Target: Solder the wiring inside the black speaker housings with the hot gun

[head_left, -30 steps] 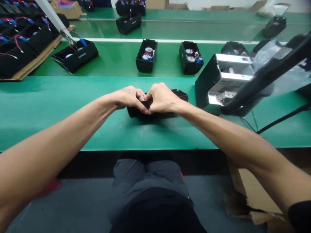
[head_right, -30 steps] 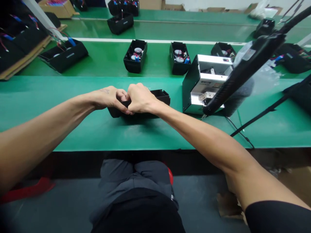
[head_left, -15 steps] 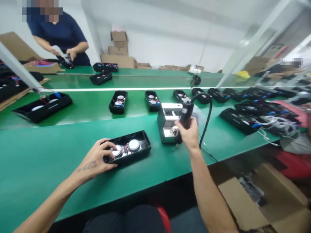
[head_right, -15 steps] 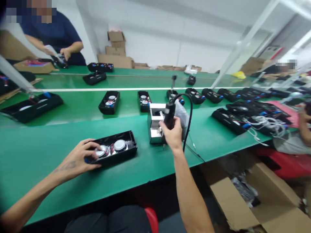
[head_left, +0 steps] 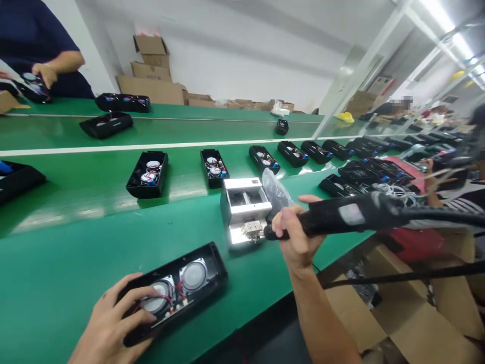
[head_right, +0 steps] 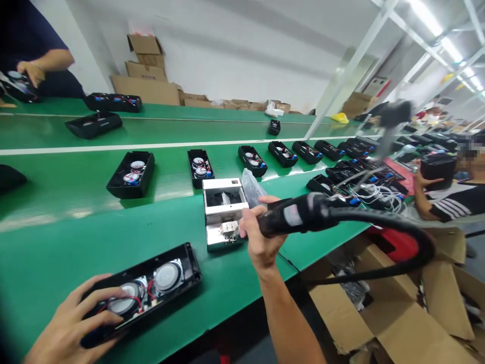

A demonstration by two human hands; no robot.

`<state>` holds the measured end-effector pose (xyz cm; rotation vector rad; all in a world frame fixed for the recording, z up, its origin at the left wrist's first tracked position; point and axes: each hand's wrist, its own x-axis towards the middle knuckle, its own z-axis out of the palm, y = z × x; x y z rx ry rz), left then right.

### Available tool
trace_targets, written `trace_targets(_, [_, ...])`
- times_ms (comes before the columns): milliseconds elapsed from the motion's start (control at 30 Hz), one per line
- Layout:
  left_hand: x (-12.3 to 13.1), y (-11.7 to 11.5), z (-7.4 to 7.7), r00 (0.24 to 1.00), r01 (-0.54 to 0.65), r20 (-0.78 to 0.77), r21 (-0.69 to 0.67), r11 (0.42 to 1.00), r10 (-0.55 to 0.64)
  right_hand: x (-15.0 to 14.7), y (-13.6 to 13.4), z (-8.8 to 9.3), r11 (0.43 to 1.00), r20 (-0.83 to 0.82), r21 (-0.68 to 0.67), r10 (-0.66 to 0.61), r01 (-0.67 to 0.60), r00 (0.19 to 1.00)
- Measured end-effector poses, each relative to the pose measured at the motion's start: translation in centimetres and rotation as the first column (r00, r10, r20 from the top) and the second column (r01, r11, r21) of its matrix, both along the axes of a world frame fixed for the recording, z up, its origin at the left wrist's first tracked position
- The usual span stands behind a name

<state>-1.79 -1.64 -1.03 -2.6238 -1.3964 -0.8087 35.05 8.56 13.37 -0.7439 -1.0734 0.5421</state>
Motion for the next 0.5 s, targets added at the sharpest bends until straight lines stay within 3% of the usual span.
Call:
trace_targets(133, [3.1, 0.2, 0.8, 1.000, -0.019, 0.018, -0.126, 0.992, 0.022, -0.9, 1.4, -0.5, 0.993, 0.145, -0.104, 0.074, -0.060, 0.987])
trace_targets(233, [3.8, 0.5, 1.4, 1.000, 0.005, 0.019, -0.107, 0.994, -0.003, -1.4, 0.8, -0.4, 0.964, 0.148, -0.199, 0.208, -0.177, 0.967])
trace_targets(367, [4.4, 0.2, 2.3, 1.000, 0.028, 0.016, -0.117, 0.993, -0.026, -4.2, -2.8, 0.7, 0.913, -0.009, -0.110, 0.395, -0.393, 0.919])
trace_targets(500, [5.8, -0.3, 3.6, 0.987, -0.030, 0.151, -0.194, 0.981, 0.060, -8.3, -6.7, 0.5, 0.801, -0.059, -0.096, 0.589, -0.591, 0.806])
